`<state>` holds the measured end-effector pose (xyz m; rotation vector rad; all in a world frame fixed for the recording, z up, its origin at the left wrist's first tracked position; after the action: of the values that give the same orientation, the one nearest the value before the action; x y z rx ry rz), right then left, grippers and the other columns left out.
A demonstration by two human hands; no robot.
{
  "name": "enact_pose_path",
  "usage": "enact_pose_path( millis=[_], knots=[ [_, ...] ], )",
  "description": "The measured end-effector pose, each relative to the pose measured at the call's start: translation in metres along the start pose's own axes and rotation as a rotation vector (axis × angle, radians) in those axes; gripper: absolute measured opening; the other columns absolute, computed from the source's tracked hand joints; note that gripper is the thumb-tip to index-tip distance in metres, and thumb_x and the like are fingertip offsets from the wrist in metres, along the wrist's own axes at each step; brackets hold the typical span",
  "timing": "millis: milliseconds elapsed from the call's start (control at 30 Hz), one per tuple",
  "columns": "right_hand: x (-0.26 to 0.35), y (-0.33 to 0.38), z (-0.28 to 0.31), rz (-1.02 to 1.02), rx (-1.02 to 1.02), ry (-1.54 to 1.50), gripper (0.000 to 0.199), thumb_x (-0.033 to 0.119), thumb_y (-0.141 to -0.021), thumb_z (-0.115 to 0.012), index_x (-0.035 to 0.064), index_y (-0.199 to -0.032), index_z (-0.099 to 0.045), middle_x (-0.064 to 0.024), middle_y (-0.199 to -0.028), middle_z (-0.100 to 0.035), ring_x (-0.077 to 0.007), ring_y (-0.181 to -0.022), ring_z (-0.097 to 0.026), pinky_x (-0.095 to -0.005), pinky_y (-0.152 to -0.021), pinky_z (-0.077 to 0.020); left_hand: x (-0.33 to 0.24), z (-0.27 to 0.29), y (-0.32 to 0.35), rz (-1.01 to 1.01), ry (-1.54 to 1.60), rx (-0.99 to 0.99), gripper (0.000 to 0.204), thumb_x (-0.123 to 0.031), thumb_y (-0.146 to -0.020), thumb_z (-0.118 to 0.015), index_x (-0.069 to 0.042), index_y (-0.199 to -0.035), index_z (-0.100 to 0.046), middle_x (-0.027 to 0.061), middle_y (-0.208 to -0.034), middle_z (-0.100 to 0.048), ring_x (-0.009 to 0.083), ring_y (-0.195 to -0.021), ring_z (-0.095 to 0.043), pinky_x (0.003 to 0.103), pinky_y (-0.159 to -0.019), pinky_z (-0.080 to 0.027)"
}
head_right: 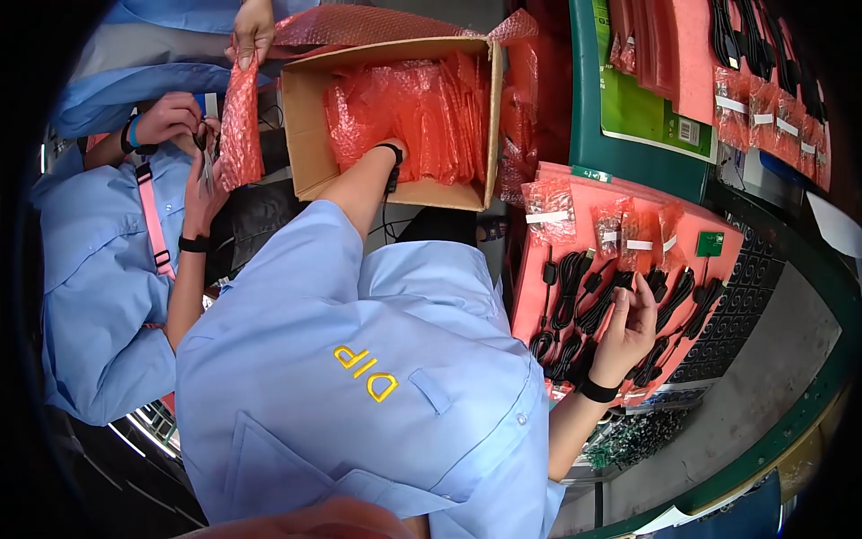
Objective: The person picks up a circuit board and places it into a bubble wrap sleeve, then seals the package with tape from a dispenser. The wrapped circuit board is then placed back onto a tray next to a cable.
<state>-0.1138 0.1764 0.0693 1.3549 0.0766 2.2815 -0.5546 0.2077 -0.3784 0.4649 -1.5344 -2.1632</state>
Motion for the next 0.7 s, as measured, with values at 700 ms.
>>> enact_pose_path(
  millis=[700],
  knots=[
    [0.006,0.027,0.016,0.001,-0.06,-0.046,0.028,0.005,-0.089,-0.056,-0.0015,-0.117,-0.054,-0.0043,-0.089,-0.061,-0.0091,-0.08,-0.058,-0.021,-0.074,-0.0474,-0.093,0.065,0.204,-0.289,0.277,-0.848,0.039,-0.033,-0.08,-0.062,0.002,-0.097,-0.055,0.0192,-0.089,-0.064,0.0358,-0.081,-0.061,0.042,-0.075,-0.048]
  ],
)
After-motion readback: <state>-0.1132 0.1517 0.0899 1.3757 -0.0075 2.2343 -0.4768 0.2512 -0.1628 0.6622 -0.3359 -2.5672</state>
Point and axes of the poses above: each hand's wrist, its own y-axis away from the middle knuckle, its own z-axis out of the back of the hand, x = y × z, the point moved 1 cm from there along -y, towards the middle knuckle
